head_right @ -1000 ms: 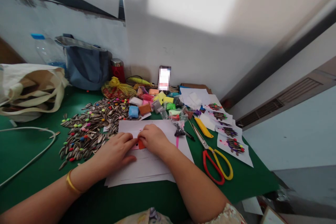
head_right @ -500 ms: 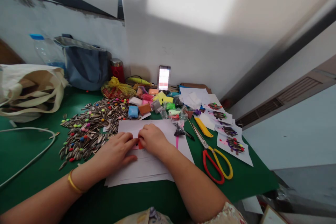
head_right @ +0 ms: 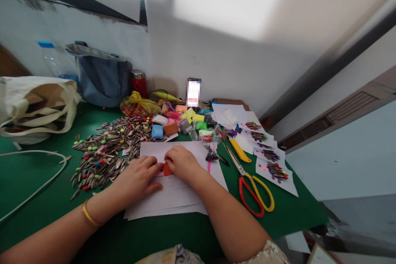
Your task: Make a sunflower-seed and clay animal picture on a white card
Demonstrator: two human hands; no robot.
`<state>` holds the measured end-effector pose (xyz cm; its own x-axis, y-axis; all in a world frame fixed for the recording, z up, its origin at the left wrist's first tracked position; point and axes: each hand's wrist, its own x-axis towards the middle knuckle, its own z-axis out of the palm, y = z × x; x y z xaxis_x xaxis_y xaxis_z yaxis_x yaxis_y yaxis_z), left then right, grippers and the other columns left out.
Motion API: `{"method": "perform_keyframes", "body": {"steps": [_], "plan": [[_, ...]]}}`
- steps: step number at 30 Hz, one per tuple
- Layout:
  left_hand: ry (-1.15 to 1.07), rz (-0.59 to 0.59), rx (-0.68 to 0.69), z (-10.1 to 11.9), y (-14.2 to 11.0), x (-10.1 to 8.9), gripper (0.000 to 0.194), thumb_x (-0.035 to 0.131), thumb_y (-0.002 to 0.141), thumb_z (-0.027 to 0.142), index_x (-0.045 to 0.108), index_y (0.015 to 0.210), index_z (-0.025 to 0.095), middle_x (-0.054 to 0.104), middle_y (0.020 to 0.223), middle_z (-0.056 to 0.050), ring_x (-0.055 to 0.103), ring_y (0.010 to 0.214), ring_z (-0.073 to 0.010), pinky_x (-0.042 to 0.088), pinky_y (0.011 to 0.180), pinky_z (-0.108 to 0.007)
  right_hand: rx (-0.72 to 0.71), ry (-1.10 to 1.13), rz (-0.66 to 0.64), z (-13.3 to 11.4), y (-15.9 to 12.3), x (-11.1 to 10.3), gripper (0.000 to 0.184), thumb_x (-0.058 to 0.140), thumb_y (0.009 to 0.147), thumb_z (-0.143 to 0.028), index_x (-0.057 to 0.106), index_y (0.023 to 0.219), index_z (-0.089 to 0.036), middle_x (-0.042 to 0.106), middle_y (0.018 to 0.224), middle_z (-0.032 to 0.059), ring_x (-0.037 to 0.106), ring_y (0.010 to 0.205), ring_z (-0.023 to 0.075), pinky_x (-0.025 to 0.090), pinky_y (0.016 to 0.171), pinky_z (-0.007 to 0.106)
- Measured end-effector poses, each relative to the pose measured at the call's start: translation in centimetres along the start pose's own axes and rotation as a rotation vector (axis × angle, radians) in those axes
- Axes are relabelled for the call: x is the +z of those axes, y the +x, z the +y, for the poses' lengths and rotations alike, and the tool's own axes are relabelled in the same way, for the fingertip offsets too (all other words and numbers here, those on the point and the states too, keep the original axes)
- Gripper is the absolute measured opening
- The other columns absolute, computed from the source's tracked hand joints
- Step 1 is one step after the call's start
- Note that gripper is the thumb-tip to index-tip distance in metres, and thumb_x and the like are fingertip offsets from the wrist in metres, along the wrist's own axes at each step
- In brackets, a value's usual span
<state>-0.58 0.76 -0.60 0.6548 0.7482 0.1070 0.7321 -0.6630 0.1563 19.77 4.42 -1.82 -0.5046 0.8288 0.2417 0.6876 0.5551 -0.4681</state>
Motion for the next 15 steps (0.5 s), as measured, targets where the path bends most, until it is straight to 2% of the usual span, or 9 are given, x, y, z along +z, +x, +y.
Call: {"method": "perform_keyframes", "body": {"steps": [6, 10, 15], "plan": [[-0.036, 0.013, -0.022, -0.35, 0.09, 0.16, 0.039, 0.067, 0.085, 0.042, 0.060, 0.118, 0.022, 0.060, 0.111, -0.009, 0.053, 0.104, -0.0291, 0.043, 0.089, -0.042, 0.017, -0.017, -0.018, 0.12, -0.09, 0.18, 0.014, 0.062, 0.086, -0.009, 0.070, 0.094, -0.016, 0.070, 0.093, 0.0059, 0.060, 0.092, 0.0188, 0.045, 0.088, 0.030], [-0.028, 0.005, -0.011, -0.28, 0.18, 0.14, 0.045, 0.067, 0.084, 0.042, 0.058, 0.125, 0.025, 0.060, 0.110, -0.008, 0.053, 0.102, -0.0291, 0.043, 0.087, -0.042, 0.028, -0.021, -0.015, 0.18, -0.17, 0.31, 0.014, 0.063, 0.086, -0.010, 0.070, 0.096, -0.017, 0.070, 0.094, 0.0058, 0.060, 0.092, 0.0185, 0.045, 0.087, 0.030], [-0.022, 0.001, -0.019, -0.15, 0.20, 0.19, 0.045, 0.069, 0.082, 0.044, 0.061, 0.123, 0.026, 0.060, 0.109, -0.009, 0.053, 0.103, -0.0303, 0.043, 0.087, -0.043, 0.023, -0.015, -0.020, 0.15, -0.13, 0.22, 0.013, 0.063, 0.086, -0.010, 0.071, 0.094, -0.017, 0.070, 0.093, 0.0053, 0.060, 0.092, 0.0183, 0.045, 0.087, 0.029]]}}
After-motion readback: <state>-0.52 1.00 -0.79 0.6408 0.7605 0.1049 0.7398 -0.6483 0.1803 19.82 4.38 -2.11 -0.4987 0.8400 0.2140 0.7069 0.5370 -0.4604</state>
